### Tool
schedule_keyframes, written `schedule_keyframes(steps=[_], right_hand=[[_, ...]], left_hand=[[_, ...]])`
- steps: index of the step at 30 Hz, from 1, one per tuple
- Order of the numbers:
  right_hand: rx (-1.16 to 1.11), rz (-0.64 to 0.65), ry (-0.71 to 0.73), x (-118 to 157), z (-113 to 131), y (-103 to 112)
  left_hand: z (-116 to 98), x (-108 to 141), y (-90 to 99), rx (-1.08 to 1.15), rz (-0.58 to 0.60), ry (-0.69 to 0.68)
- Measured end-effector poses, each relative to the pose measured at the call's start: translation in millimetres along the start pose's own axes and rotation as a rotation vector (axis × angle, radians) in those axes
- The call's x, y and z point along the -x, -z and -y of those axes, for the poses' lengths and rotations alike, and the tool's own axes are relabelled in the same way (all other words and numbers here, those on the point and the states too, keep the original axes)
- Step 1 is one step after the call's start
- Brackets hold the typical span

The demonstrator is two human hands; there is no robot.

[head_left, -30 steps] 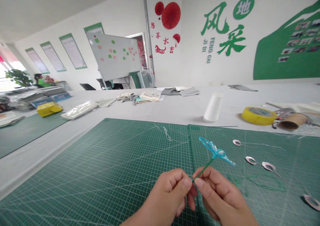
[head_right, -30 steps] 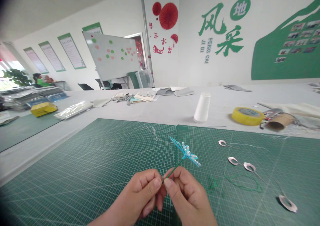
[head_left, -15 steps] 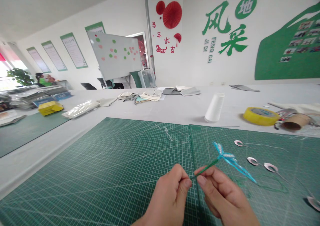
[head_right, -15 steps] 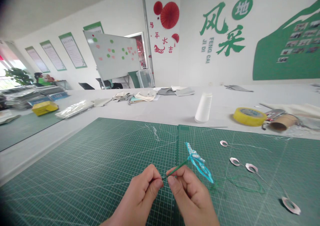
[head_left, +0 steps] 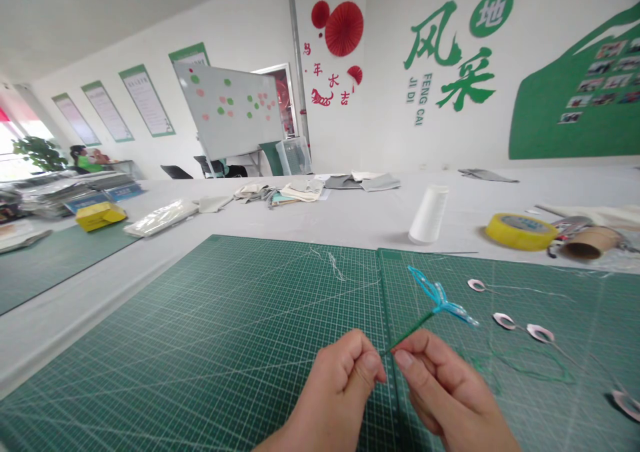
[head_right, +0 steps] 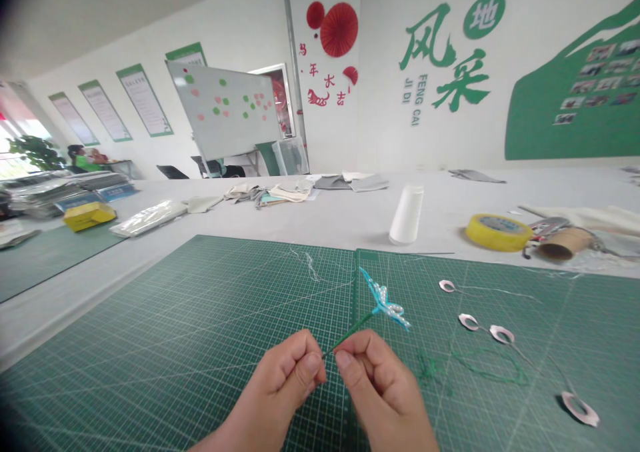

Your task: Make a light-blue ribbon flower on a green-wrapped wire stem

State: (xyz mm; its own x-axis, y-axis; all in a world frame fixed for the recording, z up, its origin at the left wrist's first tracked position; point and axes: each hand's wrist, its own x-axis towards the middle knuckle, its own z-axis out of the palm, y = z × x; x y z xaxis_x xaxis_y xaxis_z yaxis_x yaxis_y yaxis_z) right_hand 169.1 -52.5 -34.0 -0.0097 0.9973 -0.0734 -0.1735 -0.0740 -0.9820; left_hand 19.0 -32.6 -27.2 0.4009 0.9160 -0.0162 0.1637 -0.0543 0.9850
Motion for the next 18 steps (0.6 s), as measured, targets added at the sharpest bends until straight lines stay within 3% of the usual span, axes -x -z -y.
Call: schedule_keyframes(steps=[4, 10, 18], right_hand=[[0.011, -0.042, 0.032, 0, 1, 0], [-0.026, 0.001, 0.014, 1, 1, 1], [-0.068, 0.036, 0.026, 1, 4, 2]], left_hand=[[3, 0, -1.6, 0.06, 0.023, 0.009], [0, -4, -3.9, 0.186, 0.068, 0.028], [-11, -5, 1.5, 0.643, 0.332, 0.311]])
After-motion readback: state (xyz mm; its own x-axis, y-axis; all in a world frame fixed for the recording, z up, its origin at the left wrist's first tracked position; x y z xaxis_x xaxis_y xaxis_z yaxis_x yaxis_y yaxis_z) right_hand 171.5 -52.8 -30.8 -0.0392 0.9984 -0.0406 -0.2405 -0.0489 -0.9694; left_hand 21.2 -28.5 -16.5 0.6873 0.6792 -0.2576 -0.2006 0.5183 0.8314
